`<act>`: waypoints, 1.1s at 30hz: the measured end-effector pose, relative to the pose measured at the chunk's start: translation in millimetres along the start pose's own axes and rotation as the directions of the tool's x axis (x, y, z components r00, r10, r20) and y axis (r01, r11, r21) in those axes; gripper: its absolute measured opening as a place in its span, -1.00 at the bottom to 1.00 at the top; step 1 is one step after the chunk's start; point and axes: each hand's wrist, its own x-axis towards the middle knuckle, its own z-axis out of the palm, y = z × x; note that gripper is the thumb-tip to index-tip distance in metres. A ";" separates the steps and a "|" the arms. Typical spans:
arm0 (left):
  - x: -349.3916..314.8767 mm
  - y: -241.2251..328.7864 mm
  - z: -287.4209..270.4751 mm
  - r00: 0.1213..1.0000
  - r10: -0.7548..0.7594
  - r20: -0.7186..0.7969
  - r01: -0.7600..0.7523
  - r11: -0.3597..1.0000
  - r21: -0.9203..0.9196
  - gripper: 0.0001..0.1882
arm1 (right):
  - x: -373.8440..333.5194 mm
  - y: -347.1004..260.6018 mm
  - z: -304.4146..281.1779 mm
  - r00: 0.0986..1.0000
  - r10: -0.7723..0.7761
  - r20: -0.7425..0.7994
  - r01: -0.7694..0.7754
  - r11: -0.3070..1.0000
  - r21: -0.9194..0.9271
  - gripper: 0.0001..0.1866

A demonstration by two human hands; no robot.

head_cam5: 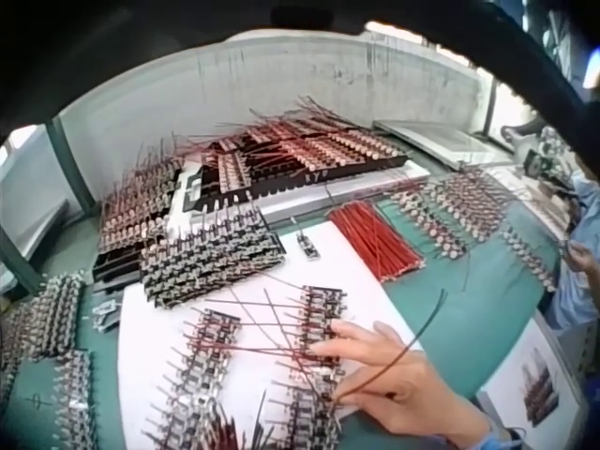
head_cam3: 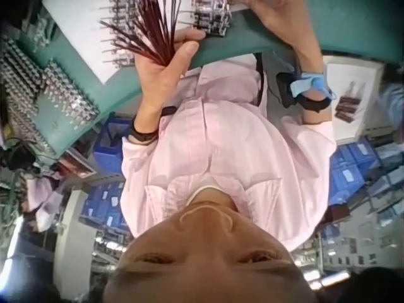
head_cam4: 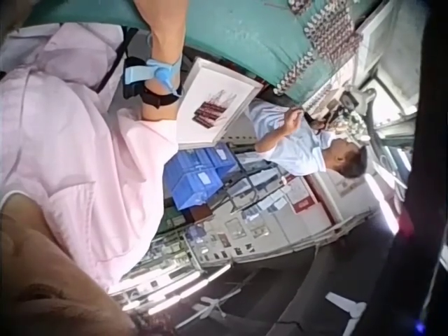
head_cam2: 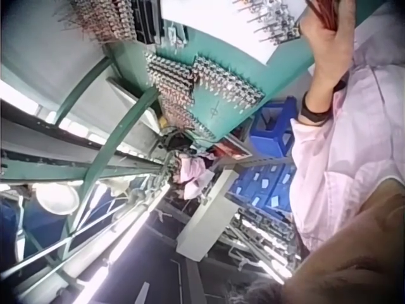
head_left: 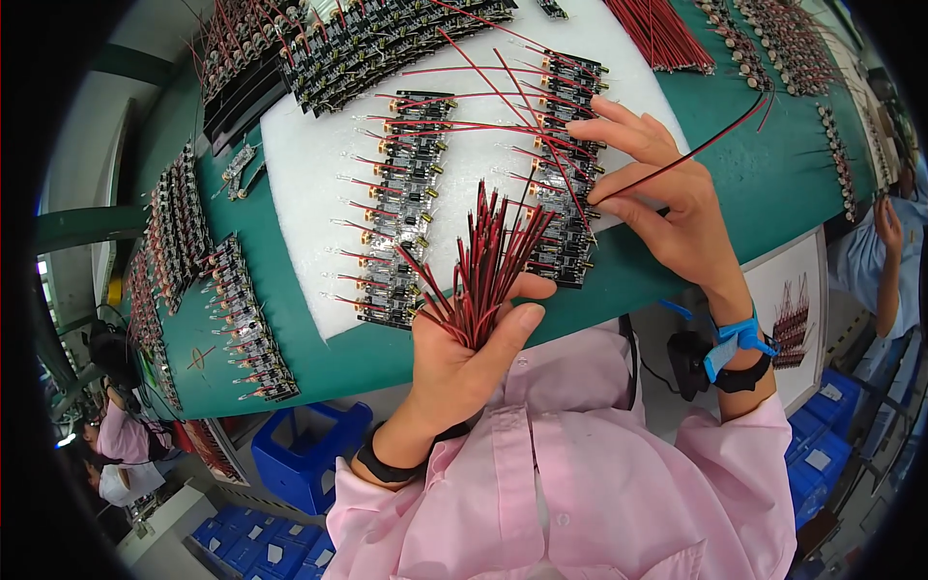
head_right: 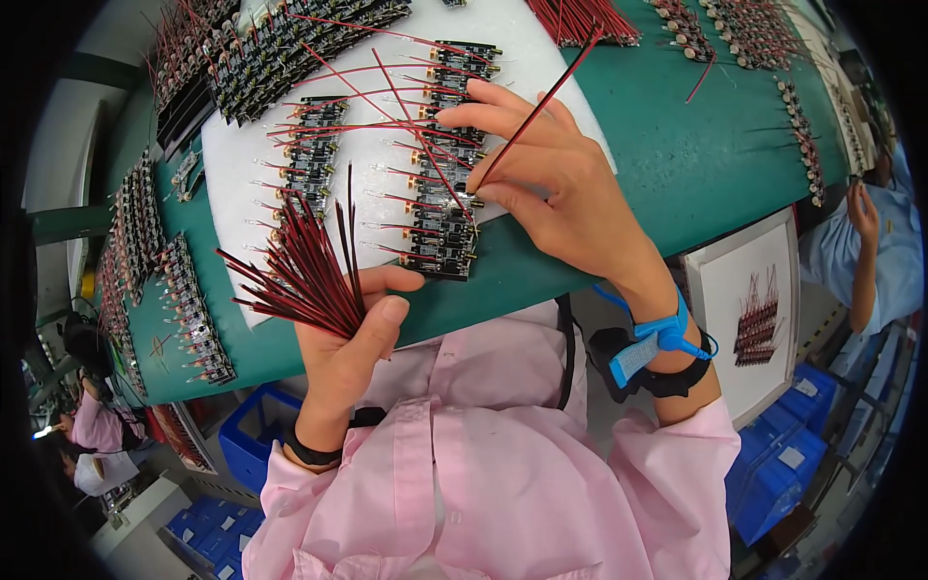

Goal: The person picks up a circuit board and a bundle of wires, then inserts the wires one at a time into the board. After filling the board, the person places it onto the table and picks up another circuit board to repeat the process.

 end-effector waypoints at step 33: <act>-1.5 -0.2 -5.4 0.999 -0.017 0.039 0.016 0.999 0.040 -0.83 | 1.2 -6.2 0.7 0.999 0.045 -0.003 -0.045 0.998 -0.040 -0.92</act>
